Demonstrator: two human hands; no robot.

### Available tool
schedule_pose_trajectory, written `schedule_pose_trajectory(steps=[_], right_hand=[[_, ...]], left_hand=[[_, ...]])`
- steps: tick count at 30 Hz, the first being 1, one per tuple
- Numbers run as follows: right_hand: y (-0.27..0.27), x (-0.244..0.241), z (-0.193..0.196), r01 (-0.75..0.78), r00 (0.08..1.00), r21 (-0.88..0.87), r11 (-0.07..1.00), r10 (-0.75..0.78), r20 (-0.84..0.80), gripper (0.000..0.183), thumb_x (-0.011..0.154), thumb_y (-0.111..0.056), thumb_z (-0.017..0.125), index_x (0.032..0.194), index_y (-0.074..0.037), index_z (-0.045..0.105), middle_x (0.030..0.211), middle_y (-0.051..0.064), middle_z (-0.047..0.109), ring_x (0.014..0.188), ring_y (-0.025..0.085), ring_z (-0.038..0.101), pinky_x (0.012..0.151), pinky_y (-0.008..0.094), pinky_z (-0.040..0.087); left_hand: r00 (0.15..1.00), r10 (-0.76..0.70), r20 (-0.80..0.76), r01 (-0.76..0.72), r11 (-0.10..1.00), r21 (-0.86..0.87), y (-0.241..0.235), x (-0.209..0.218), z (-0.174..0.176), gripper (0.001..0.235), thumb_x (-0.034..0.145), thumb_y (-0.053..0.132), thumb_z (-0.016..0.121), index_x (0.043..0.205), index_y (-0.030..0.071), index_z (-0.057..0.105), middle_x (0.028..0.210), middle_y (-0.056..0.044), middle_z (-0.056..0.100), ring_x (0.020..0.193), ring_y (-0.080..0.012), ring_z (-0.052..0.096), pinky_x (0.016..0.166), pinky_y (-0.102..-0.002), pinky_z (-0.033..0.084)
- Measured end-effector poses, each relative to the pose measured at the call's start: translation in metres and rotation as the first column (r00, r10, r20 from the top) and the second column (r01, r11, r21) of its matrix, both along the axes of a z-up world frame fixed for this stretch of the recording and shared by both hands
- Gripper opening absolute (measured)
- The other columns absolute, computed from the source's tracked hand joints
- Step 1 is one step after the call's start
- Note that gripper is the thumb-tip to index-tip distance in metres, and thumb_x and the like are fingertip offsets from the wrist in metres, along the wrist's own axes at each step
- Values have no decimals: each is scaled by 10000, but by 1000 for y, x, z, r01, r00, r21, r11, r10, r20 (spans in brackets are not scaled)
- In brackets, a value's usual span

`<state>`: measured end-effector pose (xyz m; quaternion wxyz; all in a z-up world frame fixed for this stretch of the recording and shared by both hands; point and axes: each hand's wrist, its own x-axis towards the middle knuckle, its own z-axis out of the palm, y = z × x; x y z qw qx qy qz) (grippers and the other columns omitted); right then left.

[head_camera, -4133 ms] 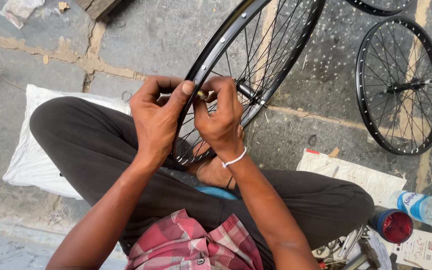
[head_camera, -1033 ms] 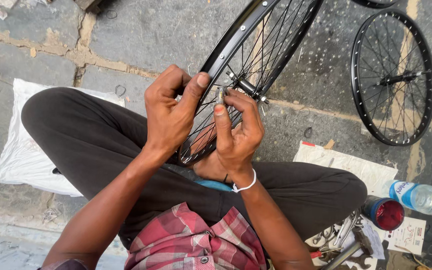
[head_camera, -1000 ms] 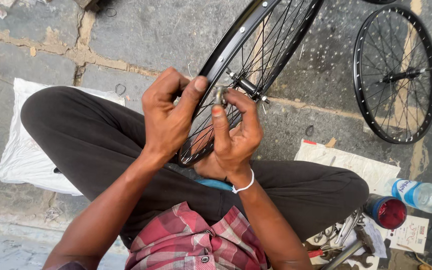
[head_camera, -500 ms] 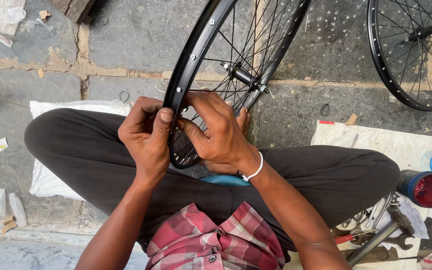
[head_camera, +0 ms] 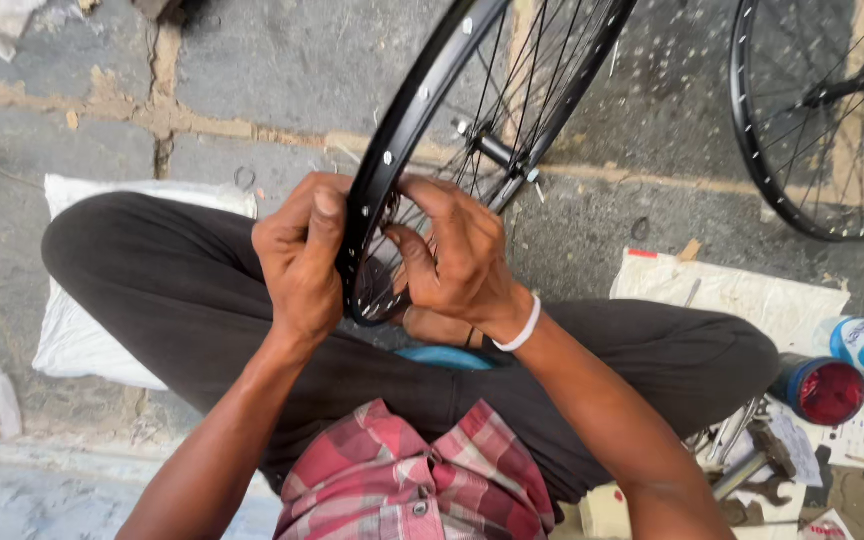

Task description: The person sits on the ground and uses a small tool to tighten the nipples on the spokes of a bicycle wheel. They rotate the wheel to access different spokes and continue the tightening process.

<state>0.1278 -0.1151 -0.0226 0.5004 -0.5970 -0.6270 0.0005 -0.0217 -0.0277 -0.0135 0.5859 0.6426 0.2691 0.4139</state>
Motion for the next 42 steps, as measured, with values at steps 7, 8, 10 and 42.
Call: schedule_pose_trajectory(steps=[7,8,10,42], right_hand=[[18,-2,9,72,988,121,990,-87,124,310,841,41,743,1068,-28,545,1038,162,667,915,334,692,811,435,573],[17,-11,9,130,981,121,984,-145,125,308,847,46,742,1087,-19,562,1044,167,663,928,342,679,815,438,560],[11,-30,11,243,959,116,963,-257,117,309,858,55,741,1125,0,596,1057,177,654,955,357,654,823,445,534],[16,16,19,-413,856,-286,864,262,-445,495,901,-190,758,1306,51,608,1208,181,702,1131,298,683,1007,388,527]], left_hand=[[993,58,105,-73,986,150,-4,11,10,280,1142,210,657,1026,-43,624,977,-47,592,870,-107,527,798,-266,443],[995,83,58,-93,978,188,-2,13,15,278,1133,210,655,1011,-37,629,962,-45,591,861,-107,528,784,-271,442],[989,142,-45,-125,957,261,7,17,24,274,1116,210,650,981,-27,639,931,-41,588,841,-107,528,757,-282,441],[991,134,24,-129,980,-149,0,-7,-23,336,1071,301,684,900,17,629,806,45,568,760,-35,462,686,-219,358]])
